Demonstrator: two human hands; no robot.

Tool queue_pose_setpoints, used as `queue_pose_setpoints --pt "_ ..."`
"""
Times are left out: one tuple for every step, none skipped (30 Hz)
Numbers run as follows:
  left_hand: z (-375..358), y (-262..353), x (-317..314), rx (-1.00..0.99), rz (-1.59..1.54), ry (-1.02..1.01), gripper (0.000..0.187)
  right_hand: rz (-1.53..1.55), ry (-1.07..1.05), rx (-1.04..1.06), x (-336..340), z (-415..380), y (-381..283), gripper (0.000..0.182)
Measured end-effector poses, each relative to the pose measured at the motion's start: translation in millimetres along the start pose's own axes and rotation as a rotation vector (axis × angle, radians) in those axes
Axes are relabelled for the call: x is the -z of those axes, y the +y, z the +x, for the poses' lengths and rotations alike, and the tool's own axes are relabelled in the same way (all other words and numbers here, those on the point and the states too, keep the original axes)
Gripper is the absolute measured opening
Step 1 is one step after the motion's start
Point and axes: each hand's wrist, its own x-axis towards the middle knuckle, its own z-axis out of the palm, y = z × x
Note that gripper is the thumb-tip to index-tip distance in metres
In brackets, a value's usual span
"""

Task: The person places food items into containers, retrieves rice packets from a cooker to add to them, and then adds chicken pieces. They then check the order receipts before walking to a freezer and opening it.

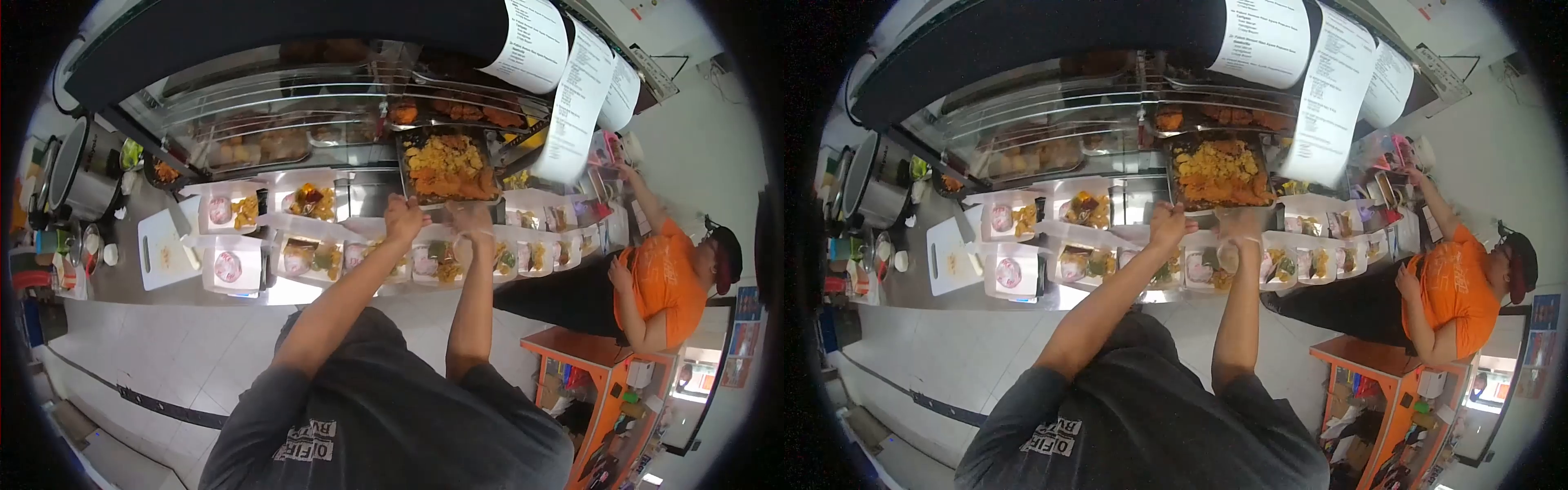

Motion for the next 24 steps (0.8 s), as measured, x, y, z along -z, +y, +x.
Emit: queue_pose_setpoints --pt "1.8 -0.9 0.1 -0.005 -0.004 -0.003 0.030 -0.002 0.005 0.004 13.3 6.4 -4.2 0.037" --pt "5.8 -8.3 1.6 -0.019 -0.009 -0.012 0.025 -0.191 0.231 0.096 27.6 17.4 -8.1 0.034" --pt "6.7 -9.8 1.7 -0.031 -0.014 -0.020 0.021 -0.380 0.455 0.188 40.9 29.3 -12.6 0.031" --pt "7.9 -11.0 1.0 -0.031 -0.015 -0.021 0.021 -0.412 0.466 0.254 53.4 43.3 -20.0 0.033" --pt "5.0 -7.4 0.2 -0.042 -0.024 -0.022 0.019 -0.445 0.477 0.320 64.8 60.5 -27.0 0.034" --pt "2.7 -3.0 -0.5 -0.056 -0.036 -0.022 0.017 -0.446 0.478 0.323 72.0 84.5 -27.5 0.034" --pt "1.0 1.8 -0.8 -0.060 -0.040 -0.020 0.017 -0.634 0.331 0.394 74.5 113.6 -23.6 0.034" --pt "-1.4 6.2 -0.6 -0.055 -0.031 -0.036 0.016 -0.819 0.178 0.463 72.5 137.6 -20.0 0.034" --pt "-3.3 8.2 0.1 -0.049 -0.021 -0.051 0.016 -0.822 0.177 0.468 66.1 156.8 -17.0 0.034" --pt "-2.0 7.8 0.0 -0.055 -0.026 -0.048 0.016 -0.992 -0.057 0.444 59.3 175.5 -15.2 0.035" --pt "1.0 4.4 -0.4 -0.088 -0.022 -0.055 0.016 -1.155 -0.296 0.414 55.9 180.7 -21.8 0.038" --pt "4.1 1.3 -0.3 -0.120 -0.016 -0.061 0.016 -1.166 -0.361 0.384 49.0 183.8 -27.1 0.039" --pt "7.2 -1.7 -0.4 -0.127 -0.020 -0.056 0.016 -1.050 -0.299 0.317 42.4 185.8 -31.3 0.040" --pt "11.1 -7.1 -0.8 -0.108 -0.025 -0.067 0.017 -0.883 -0.208 0.242 36.8 179.1 -40.0 0.042" --pt "11.5 -7.5 -0.4 -0.087 -0.032 -0.077 0.017 -0.747 -0.147 0.194 30.6 173.3 -48.4 0.043" --pt "11.8 -8.2 0.5 -0.088 -0.038 -0.068 0.017 -0.692 -0.135 0.181 27.0 169.6 -58.4 0.044" --pt "10.4 -7.8 1.9 -0.092 -0.079 -0.065 0.017 -0.652 -0.134 0.176 24.5 166.3 -64.6 0.046" --pt "9.0 -7.7 2.9 -0.094 -0.118 -0.065 0.017 -0.628 -0.142 0.174 22.6 163.3 -70.8 0.048" --pt "9.4 -6.1 3.2 -0.095 -0.122 -0.063 0.017 -0.621 -0.154 0.184 22.0 159.9 -76.5 0.049" --pt "9.3 -6.1 3.1 -0.087 -0.097 -0.063 0.017 -0.624 -0.165 0.192 21.4 154.5 -80.8 0.051" --pt "8.6 -7.0 3.2 -0.078 -0.072 -0.063 0.017 -0.626 -0.165 0.189 19.7 137.8 -86.6 0.051" --pt "8.7 -6.6 2.7 -0.081 -0.073 -0.063 0.017 -0.475 -0.116 0.206 17.9 120.3 -93.0 0.059" --pt "7.5 -5.9 1.9 -0.084 -0.096 -0.068 0.017 -0.322 -0.067 0.222 15.2 110.2 -98.9 0.068" --pt "6.9 -4.9 1.8 -0.088 -0.119 -0.073 0.017 -0.323 -0.068 0.224 9.8 115.5 -99.9 0.068"
